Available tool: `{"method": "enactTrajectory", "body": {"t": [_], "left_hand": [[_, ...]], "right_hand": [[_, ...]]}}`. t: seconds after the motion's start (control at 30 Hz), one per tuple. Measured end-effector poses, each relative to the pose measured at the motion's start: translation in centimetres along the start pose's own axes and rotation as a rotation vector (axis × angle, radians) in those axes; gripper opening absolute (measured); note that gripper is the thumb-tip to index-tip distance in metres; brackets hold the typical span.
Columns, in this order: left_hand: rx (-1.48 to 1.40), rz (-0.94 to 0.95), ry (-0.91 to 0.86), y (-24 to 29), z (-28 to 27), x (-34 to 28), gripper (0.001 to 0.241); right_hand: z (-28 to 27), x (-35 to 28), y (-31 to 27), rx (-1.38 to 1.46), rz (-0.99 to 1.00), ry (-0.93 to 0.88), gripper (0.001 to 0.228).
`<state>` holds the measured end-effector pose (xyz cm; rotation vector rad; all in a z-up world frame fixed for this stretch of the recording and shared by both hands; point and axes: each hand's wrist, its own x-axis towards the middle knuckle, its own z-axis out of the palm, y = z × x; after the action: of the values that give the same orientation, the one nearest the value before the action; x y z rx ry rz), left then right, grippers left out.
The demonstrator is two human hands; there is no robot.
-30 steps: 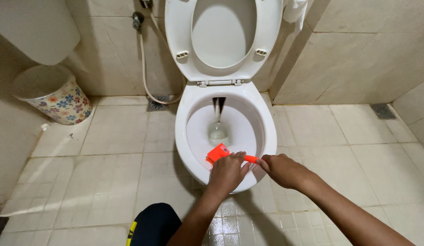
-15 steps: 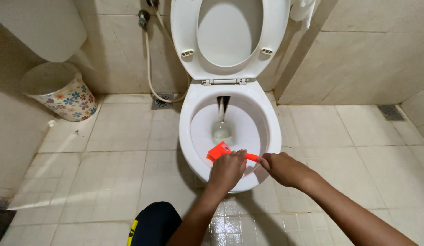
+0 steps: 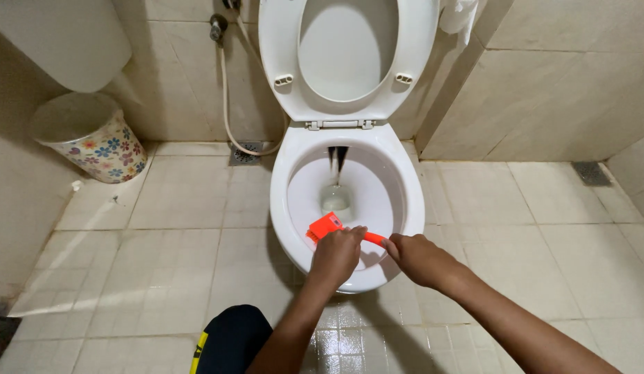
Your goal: The person uses an orange toilet brush to scrub the inside of the toilet bowl, the underside of the toilet seat, and the rim. They then rinse the brush under a handheld bidet sprayer and place it on the floor before closing the toilet seat.
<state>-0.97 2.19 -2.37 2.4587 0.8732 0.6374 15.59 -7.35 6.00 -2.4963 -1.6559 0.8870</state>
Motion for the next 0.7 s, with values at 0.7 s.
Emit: {"method": "enactTrajectory", "body": {"t": [0.7], "left_hand": [[-0.075,-0.051,-0.020,1.4,-1.5,-0.1,0.030]], "right_hand": [[-1.5,0.7,-0.3,-0.029,-0.017,-0.035,0.051]]}}
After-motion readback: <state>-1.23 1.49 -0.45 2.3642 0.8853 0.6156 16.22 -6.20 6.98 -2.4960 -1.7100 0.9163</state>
